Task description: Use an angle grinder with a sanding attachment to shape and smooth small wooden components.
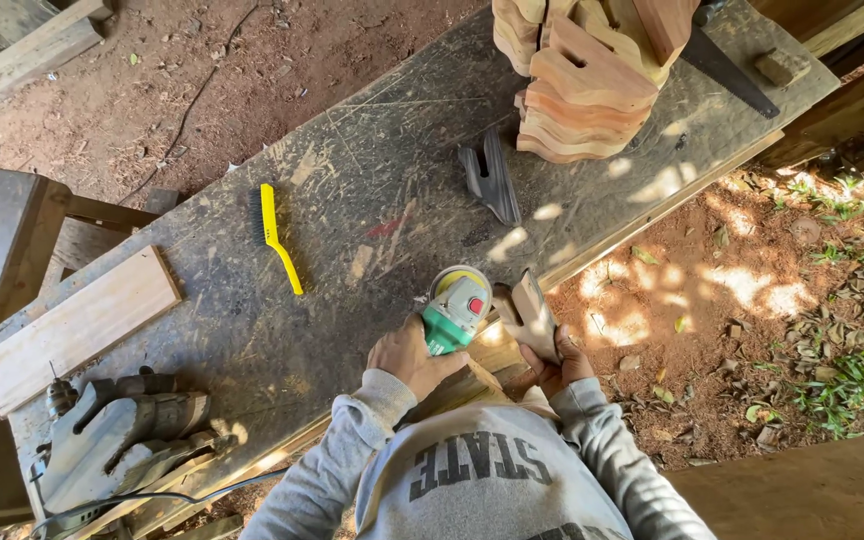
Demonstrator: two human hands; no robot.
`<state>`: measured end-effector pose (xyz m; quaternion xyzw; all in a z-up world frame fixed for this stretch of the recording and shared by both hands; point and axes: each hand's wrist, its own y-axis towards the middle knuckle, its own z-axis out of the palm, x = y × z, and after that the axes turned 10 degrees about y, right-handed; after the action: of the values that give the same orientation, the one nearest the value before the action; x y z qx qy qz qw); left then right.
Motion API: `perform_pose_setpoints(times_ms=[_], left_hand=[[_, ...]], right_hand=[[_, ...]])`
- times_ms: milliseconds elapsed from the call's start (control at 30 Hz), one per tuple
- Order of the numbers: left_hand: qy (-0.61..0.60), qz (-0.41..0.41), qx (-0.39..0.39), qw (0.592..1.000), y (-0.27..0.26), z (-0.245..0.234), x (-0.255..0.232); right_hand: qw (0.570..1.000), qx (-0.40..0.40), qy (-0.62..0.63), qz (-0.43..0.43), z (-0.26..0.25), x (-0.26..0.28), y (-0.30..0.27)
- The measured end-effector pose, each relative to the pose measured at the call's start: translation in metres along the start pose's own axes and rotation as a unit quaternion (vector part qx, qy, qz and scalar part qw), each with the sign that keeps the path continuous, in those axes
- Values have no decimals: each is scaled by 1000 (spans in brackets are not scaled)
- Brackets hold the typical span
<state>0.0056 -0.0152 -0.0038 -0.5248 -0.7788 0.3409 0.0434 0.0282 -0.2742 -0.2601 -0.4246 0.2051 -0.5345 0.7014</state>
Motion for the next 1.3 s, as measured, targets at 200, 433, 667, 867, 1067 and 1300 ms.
perform_pose_setpoints(times_ms=[200,433,667,867,1067,1300], left_hand=[[-10,-7,31,999,-4,-8,1],[-25,-20,60,998,-11,-10,11],[18,-6,106,994,4,6,22],[9,11,115,993,9,3,10],[29,30,125,991,10,-1,3],[46,34,116,992,13,0,3]], right_hand=[[986,18,-166,8,11,5,-37],[939,65,-320,-103,59,-6,-90],[914,95,-352,-180,70,-11,-103],[907,94,-359,-200,86,-13,-119],[911,76,-364,-177,73,-8,-101],[913,76,-361,-174,78,-9,-108]])
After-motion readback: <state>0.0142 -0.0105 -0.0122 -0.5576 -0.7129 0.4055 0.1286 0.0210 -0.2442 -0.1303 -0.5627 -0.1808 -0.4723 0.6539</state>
